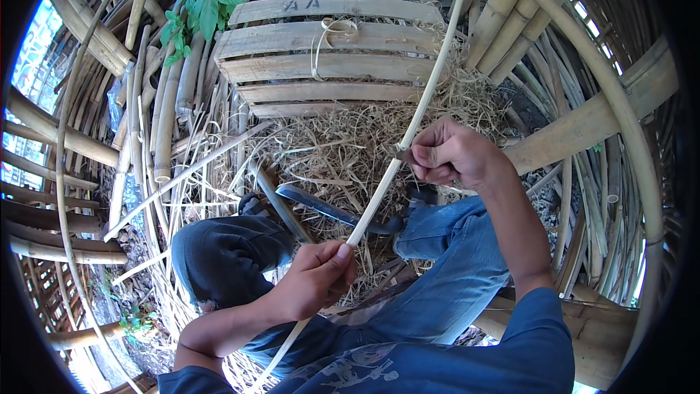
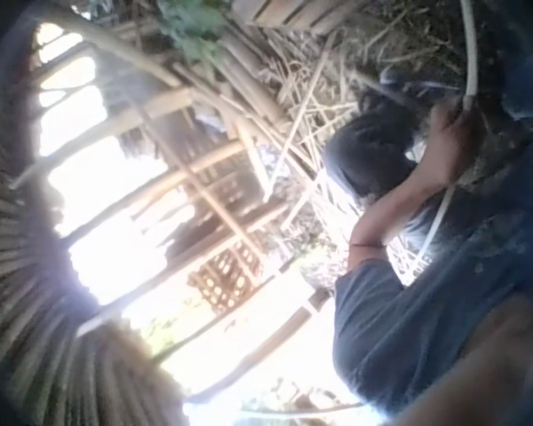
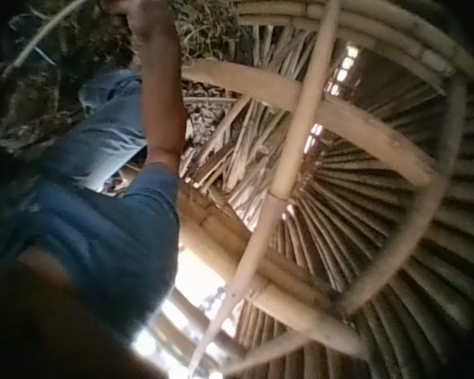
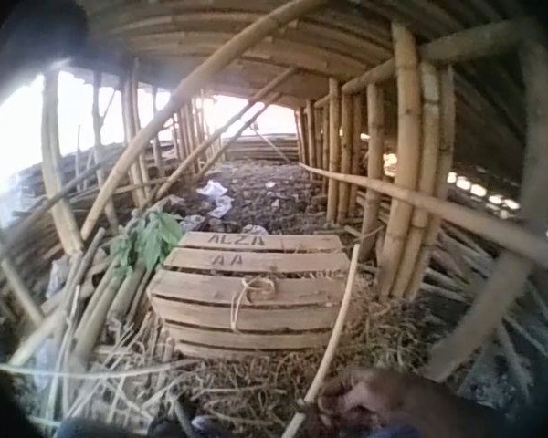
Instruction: The person repeatedly scrapes and shaves a thin bamboo strip using a knife.
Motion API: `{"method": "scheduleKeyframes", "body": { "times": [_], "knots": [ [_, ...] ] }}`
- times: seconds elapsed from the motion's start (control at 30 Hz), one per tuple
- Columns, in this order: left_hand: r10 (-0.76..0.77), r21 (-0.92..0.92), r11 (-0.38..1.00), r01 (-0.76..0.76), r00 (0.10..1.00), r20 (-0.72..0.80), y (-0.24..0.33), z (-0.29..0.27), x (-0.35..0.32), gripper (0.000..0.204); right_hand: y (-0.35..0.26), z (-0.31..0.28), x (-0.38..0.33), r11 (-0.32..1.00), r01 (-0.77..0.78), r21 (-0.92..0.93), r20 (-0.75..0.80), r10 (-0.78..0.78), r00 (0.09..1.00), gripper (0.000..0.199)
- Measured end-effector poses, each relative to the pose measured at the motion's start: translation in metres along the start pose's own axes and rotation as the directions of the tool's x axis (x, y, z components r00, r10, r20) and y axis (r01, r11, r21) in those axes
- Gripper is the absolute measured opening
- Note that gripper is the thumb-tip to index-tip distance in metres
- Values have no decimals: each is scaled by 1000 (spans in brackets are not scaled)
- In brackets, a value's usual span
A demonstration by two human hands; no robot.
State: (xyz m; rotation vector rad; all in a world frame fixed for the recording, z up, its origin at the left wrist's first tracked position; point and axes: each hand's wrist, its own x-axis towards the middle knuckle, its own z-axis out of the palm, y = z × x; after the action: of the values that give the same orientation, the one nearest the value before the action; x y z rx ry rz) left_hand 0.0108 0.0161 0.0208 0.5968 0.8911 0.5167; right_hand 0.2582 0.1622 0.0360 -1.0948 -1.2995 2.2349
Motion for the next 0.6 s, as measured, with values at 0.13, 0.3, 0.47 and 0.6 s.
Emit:
{"method": "scheduleKeyframes", "body": {
  "times": [0.13,0.3,0.47,0.6],
  "knots": [
    [-4,1,1000,5,1000,-15,2,1,-2,38,-4,-2,-2,1000,30,-9,-40,-30,999,20],
    [8,1,1000,-8,1000,-1,4,4,-3,41,-6,-4,-8,995,64,-71,-87,-70,994,19],
    [-41,-35,999,42,999,31,-3,-1,-5,40,-12,-24,-12,993,111,-43,-179,-117,977,23],
    [-61,-23,998,63,997,47,-4,-1,-7,39,-13,-31,-14,990,138,-31,-259,-141,956,20]
  ]
}}
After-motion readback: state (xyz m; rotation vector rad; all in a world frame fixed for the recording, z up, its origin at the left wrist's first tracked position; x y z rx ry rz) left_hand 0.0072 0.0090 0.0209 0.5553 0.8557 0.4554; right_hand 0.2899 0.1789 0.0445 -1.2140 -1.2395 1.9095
